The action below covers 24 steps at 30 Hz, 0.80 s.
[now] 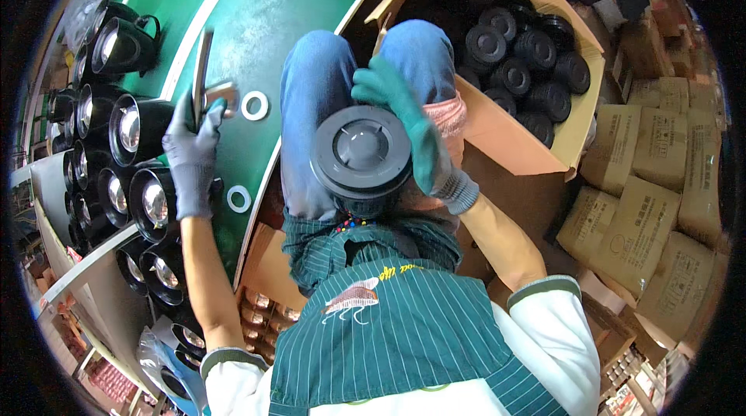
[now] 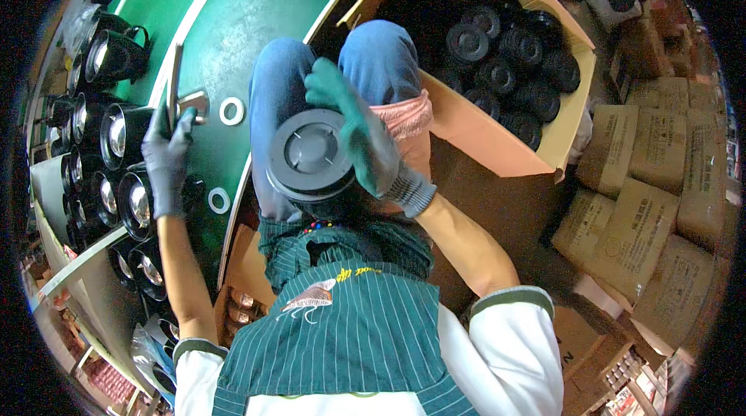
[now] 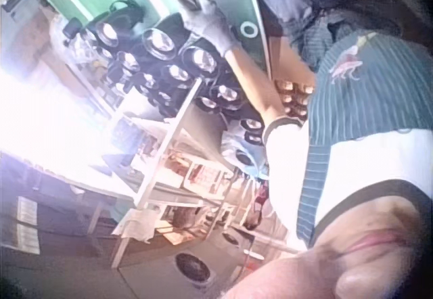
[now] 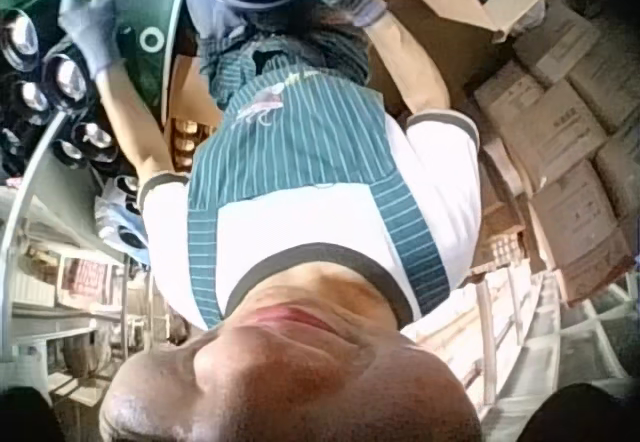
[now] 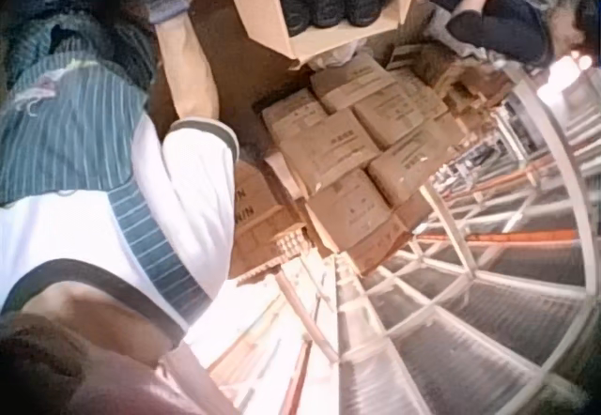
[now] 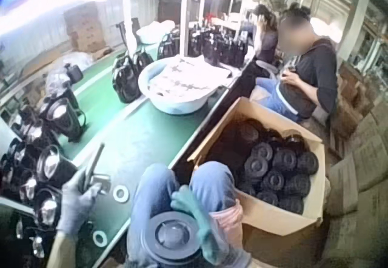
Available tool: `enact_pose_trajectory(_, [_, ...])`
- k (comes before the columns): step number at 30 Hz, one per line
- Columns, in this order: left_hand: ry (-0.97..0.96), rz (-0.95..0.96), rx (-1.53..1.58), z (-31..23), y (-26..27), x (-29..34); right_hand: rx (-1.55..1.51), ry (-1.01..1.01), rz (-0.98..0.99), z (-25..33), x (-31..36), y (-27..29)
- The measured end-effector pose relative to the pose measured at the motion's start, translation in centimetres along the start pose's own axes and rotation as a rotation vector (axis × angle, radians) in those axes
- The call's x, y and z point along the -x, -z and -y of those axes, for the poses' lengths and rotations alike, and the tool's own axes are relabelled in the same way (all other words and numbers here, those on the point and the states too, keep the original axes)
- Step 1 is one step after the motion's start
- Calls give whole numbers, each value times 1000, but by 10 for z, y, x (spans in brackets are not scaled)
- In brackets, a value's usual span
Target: The person sits at a workstation and repeatedly assembles black kettles by inserting a metal rod into the base and securing a circular lid. The person handles the kettle body, rod, and lid one at a time, then places the assembled unit on the table.
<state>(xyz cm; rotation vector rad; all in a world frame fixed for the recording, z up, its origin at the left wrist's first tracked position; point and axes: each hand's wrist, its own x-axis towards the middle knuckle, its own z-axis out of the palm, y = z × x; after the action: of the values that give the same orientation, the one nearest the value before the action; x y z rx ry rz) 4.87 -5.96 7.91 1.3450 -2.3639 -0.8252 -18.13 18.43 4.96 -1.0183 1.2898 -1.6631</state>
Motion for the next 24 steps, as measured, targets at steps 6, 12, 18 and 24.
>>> enact_pose_trajectory(6, [-499, 534, 140, -123, 16, 30, -615, -132, -259, 29, -7, -34])
enact_pose_trajectory(12, [-480, 510, -338, -147, 10, 69, -625, -222, 84, 9, -49, 5])
enact_pose_trajectory(18, [-8, 272, -910, -229, -51, 119, -529, -483, 312, -40, -101, -17])
enact_pose_trajectory(24, [-75, 252, -656, -196, -44, 111, -749, -601, 245, -63, -89, -8])
